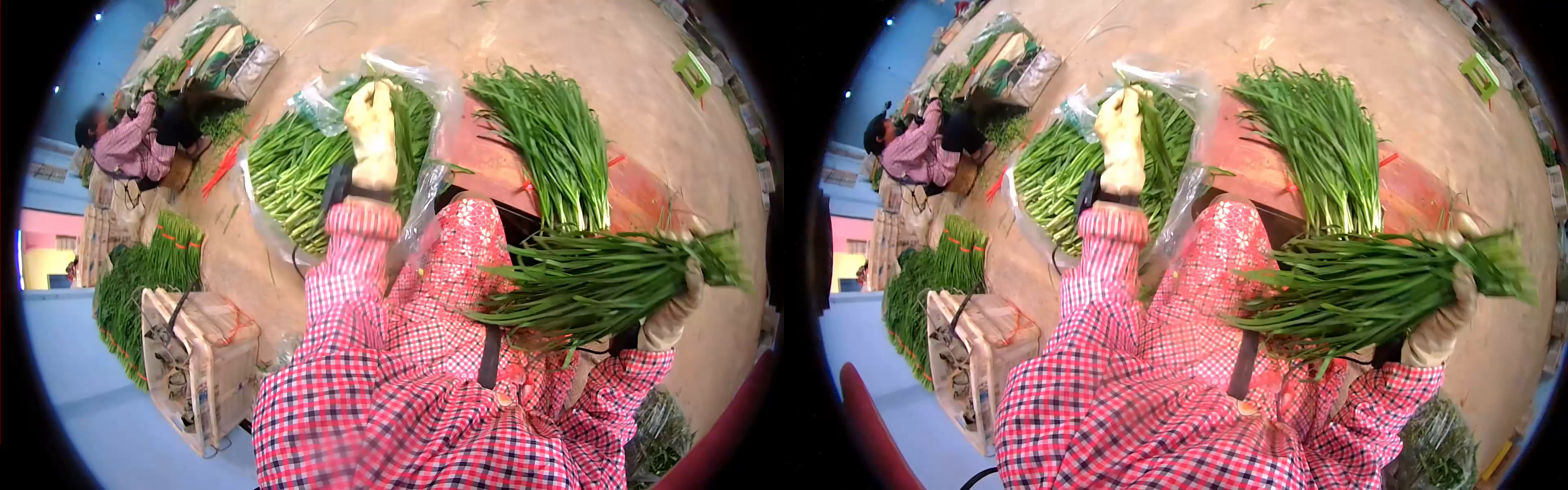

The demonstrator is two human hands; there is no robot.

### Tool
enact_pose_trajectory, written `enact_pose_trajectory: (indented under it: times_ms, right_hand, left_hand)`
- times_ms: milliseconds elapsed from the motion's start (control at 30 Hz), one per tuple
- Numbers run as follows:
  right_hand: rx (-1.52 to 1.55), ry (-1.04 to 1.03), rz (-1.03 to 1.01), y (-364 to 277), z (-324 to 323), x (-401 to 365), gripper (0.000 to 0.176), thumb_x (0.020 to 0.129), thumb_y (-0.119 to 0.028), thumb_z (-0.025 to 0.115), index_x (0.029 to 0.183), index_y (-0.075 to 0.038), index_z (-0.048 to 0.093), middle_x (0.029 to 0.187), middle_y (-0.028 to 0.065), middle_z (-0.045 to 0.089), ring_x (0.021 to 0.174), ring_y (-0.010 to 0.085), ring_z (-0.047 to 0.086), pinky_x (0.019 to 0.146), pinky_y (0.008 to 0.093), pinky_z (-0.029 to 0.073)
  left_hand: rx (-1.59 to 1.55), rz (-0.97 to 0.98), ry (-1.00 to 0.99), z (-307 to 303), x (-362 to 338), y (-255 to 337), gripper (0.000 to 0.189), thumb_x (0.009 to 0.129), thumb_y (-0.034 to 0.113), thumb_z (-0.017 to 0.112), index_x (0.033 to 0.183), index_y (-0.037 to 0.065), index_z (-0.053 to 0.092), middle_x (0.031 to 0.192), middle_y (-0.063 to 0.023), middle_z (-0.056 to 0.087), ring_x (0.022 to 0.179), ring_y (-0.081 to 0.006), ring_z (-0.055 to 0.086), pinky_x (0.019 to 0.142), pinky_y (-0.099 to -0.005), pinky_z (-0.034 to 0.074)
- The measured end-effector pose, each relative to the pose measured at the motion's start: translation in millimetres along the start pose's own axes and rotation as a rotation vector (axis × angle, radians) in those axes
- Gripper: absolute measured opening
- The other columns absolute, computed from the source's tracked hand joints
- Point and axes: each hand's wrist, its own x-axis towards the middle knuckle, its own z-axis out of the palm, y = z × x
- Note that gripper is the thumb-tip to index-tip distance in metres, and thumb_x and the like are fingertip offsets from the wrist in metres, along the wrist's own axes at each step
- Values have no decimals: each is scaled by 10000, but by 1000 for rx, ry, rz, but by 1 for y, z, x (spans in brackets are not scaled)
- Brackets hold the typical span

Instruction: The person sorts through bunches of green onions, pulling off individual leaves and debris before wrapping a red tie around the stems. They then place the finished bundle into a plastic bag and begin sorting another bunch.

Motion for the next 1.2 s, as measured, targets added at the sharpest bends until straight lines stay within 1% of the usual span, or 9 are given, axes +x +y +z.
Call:
enact_pose_trajectory:
  times_ms: [100, 167, 400, 500, 767, 933, 967, 1100, 1200]
  right_hand:
    - [-69, 179, 101, 10, 15, -4, 419, 850, -196, 619, 1203, 26, 586, 1168, 188, 646, 1075, 300, 629, 977, 472, 503]
    - [-254, 252, 54, 20, 23, 0, 407, 818, -105, 599, 1200, 35, 577, 1094, 180, 673, 976, 260, 655, 898, 375, 532]
    - [-300, 82, 219, 43, 71, 12, 422, 826, -62, 628, 1233, 34, 579, 969, 101, 677, 827, 155, 673, 773, 273, 568]
    - [-305, 48, 239, 36, 57, 9, 542, 784, -90, 639, 1307, 4, 530, 1160, 82, 647, 1009, 153, 624, 900, 298, 521]
    - [-335, 94, 145, 23, 38, -10, 483, 771, -70, 680, 1235, 26, 591, 1125, 94, 675, 1019, 137, 605, 924, 272, 480]
    - [-711, -12, -101, 18, -2, -26, 275, 914, -126, 610, 1182, -172, 653, 1245, 58, 638, 1123, 183, 616, 985, 374, 519]
    - [-651, 77, -155, 13, 2, -28, 362, 817, -217, 740, 1164, -145, 671, 1050, 21, 701, 1011, 137, 634, 989, 365, 484]
    - [-511, 92, -232, -40, -10, -39, 361, 836, -158, 725, 1170, -51, 639, 1067, 91, 689, 972, 158, 679, 822, 276, 592]
    - [-882, 115, -457, -78, -1, -34, 294, 826, -143, 751, 1094, -49, 677, 990, 64, 712, 889, 154, 697, 759, 277, 598]
  left_hand:
    - [-68, -159, -260, 15, -51, 59, 237, 955, 219, 635, 995, -15, 657, 857, -53, 688, 745, -103, 627, 696, -223, 511]
    - [-513, -330, -492, 31, -88, 56, 254, 952, 230, 646, 1031, -11, 644, 864, -50, 684, 755, -98, 634, 689, -224, 513]
    - [-410, -450, -854, 84, -166, 55, 246, 936, 213, 671, 1053, 0, 633, 909, -59, 694, 757, -111, 670, 654, -210, 531]
    - [-370, -411, -998, 105, -177, 67, 159, 936, 155, 664, 991, 6, 669, 824, -24, 688, 666, -62, 608, 595, -195, 481]
    - [-225, -435, -932, 147, -213, 75, 80, 864, 68, 731, 865, 28, 662, 769, 34, 643, 667, -26, 537, 594, -185, 441]
    - [-108, -339, -1152, 163, -211, 77, 194, 851, 174, 739, 943, 21, 662, 798, 1, 663, 671, -76, 561, 643, -226, 475]
    - [-48, -261, -1133, 159, -214, 94, 249, 864, 209, 728, 1000, 10, 666, 840, -16, 686, 723, -84, 590, 689, -228, 477]
    - [-217, -116, -964, 157, -196, 69, 277, 885, 233, 716, 1016, -8, 681, 968, -71, 711, 854, -137, 645, 832, -268, 494]
    - [-339, -142, -1481, 135, -208, 90, 650, 964, 560, 462, 1047, -54, 659, 968, -145, 702, 919, -221, 662, 898, -359, 505]
